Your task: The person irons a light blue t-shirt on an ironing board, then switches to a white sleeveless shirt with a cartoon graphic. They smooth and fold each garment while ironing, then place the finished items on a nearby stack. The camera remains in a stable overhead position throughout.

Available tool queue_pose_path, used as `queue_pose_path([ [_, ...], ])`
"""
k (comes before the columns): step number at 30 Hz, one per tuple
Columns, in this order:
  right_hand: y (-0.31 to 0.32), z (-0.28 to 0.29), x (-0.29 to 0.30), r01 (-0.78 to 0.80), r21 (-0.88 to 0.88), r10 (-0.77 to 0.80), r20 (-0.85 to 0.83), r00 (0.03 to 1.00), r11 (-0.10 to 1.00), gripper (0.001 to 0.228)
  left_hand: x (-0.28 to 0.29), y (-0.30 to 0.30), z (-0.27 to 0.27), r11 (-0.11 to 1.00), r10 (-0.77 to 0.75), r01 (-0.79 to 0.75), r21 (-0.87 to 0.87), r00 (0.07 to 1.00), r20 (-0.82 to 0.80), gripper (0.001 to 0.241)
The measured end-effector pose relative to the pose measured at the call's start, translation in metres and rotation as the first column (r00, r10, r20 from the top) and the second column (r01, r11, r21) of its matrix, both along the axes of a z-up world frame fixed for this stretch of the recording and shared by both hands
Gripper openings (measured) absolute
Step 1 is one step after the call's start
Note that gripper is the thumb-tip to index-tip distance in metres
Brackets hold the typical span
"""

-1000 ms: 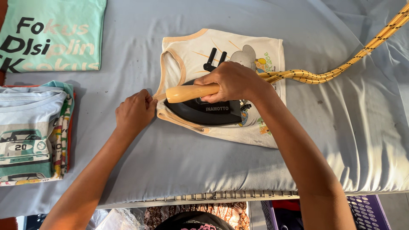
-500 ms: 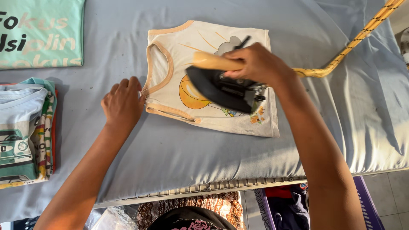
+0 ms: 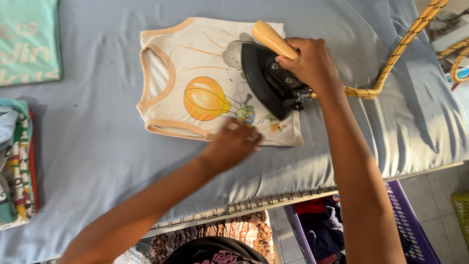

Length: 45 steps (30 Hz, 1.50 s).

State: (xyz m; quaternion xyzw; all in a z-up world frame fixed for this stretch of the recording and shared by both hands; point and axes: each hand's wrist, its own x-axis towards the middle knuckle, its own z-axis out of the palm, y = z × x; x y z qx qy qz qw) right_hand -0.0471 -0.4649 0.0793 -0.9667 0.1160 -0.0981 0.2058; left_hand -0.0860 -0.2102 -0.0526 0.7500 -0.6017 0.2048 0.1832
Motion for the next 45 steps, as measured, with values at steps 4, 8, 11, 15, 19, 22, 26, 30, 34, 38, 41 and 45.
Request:
queue_pose_path([
  [4,-0.004,-0.005,-0.002,-0.031,0.011,0.031,0.049,0.998,0.999,0.032,-0.035,-0.071,-0.005,0.995,0.059,-0.057,0.086,0.998,-0.02,0.022],
  [8,-0.012,-0.007,0.003,-0.103,0.004,0.102,0.058,0.993,0.995,0.032,-0.051,-0.112,-0.018,0.954,0.047,-0.081,0.289,0.991,0.122,0.005],
  [11,-0.014,-0.006,0.006,-0.059,0.038,0.06,-0.021,0.998,0.998,0.032,-0.067,-0.109,-0.026,0.995,0.047,-0.058,0.079,0.99,0.133,0.001],
  [15,-0.015,-0.009,0.004,-0.089,0.0,0.089,-0.024,0.996,0.996,0.033,-0.071,-0.096,-0.026,0.99,-0.014,0.003,0.141,0.997,0.078,0.008],
  [19,-0.015,-0.008,-0.001,-0.178,0.04,0.177,0.014,0.984,0.983,0.046,-0.08,-0.084,-0.016,0.976,0.013,-0.017,0.216,1.0,0.02,0.009],
  [22,-0.009,-0.003,-0.014,-0.225,0.167,0.244,-0.1,0.965,0.96,0.046,-0.068,-0.068,-0.017,0.981,-0.187,0.19,0.045,0.98,-0.071,0.02],
  [26,-0.004,0.0,-0.033,-0.362,0.08,0.37,-0.122,0.921,0.929,0.054,0.021,0.004,-0.029,0.884,-0.46,0.46,-0.077,0.888,0.026,0.027],
  [30,-0.004,0.001,-0.042,-0.444,0.086,0.448,-0.298,0.843,0.892,0.055,0.103,0.066,-0.007,0.911,0.063,-0.329,-0.248,0.706,-0.706,0.011],
  [34,0.001,0.003,-0.046,-0.455,0.169,0.481,-0.425,0.767,0.874,0.061,0.141,0.092,0.017,0.91,0.204,-0.352,-0.22,0.841,-0.501,0.055],
  [38,0.004,-0.001,-0.054,-0.566,0.2,0.6,-0.305,0.739,0.8,0.057,0.149,0.097,0.006,0.904,0.426,-0.397,0.156,0.855,-0.296,0.081],
  [41,0.011,0.0,-0.064,-0.538,0.128,0.547,-0.342,0.764,0.833,0.054,0.154,0.102,0.001,0.864,0.496,-0.392,0.317,0.771,-0.399,0.081],
  [45,0.032,0.004,-0.075,-0.513,-0.067,0.478,-0.279,0.833,0.856,0.048,0.157,0.106,-0.001,0.853,0.517,-0.423,0.307,0.766,-0.382,0.081],
])
